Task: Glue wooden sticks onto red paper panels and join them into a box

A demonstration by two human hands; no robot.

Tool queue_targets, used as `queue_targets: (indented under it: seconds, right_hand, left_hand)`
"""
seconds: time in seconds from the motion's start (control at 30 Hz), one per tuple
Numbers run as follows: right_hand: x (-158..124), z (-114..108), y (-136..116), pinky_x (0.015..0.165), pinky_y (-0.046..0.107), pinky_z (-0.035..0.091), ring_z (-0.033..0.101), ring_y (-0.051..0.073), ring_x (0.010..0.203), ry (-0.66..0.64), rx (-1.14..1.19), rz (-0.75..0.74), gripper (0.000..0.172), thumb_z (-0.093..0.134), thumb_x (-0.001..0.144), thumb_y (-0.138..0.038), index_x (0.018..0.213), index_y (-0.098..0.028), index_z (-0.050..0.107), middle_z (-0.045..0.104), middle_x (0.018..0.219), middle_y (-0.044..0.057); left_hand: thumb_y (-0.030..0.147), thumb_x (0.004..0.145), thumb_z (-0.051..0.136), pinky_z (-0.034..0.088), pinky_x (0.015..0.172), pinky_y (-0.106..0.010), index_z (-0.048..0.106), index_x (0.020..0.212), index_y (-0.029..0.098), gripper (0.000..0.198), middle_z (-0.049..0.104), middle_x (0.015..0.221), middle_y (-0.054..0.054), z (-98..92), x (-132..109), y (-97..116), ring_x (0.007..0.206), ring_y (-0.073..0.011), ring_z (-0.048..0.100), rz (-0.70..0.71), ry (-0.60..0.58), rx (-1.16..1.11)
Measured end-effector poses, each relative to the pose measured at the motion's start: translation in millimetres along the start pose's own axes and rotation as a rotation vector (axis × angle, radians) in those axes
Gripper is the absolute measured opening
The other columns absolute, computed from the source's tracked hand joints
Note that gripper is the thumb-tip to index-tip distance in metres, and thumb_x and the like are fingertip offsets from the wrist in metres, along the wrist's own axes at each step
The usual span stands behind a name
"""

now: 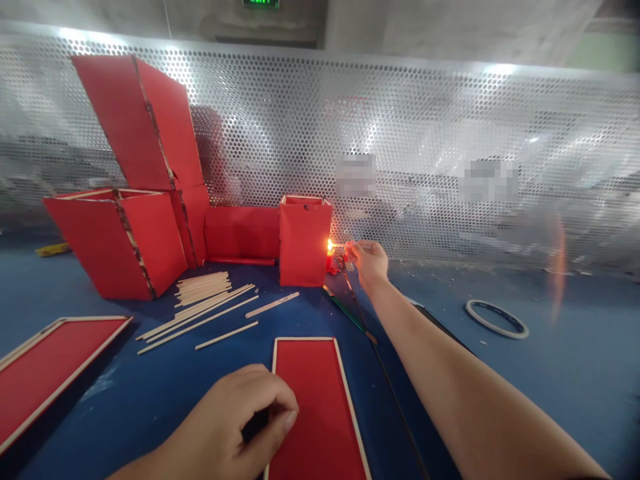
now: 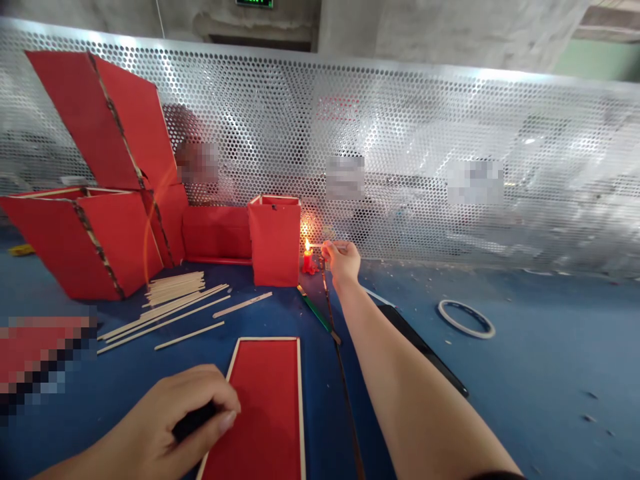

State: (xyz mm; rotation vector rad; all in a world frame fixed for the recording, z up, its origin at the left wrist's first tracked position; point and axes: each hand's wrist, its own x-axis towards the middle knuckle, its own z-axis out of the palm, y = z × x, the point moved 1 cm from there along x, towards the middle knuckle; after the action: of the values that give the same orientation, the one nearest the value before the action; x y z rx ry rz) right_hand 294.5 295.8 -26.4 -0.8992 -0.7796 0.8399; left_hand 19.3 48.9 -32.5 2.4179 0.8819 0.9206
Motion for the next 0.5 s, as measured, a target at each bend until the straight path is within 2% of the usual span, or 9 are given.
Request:
queue_targets:
  seconds: [0.5]
  right_hand:
    - [0.9,-1.7,1.0,0.083,0.041,0.060,0.068,0.022,0.099,0.007,-0.021,-0.013,0.030,0.064,0.098,-0.031,0.124,-0.016,0.062,0.066,0.121,0.009]
  left_hand:
    - [0.022,0.098,0.049,0.043,0.059,-0.022,0.060,0.084,0.024,0.017,0.065,0.073,0.003,1.7,-1.9,-2.6,0.066,-0.0131,0.060,-0.007,-0.004,-0.019]
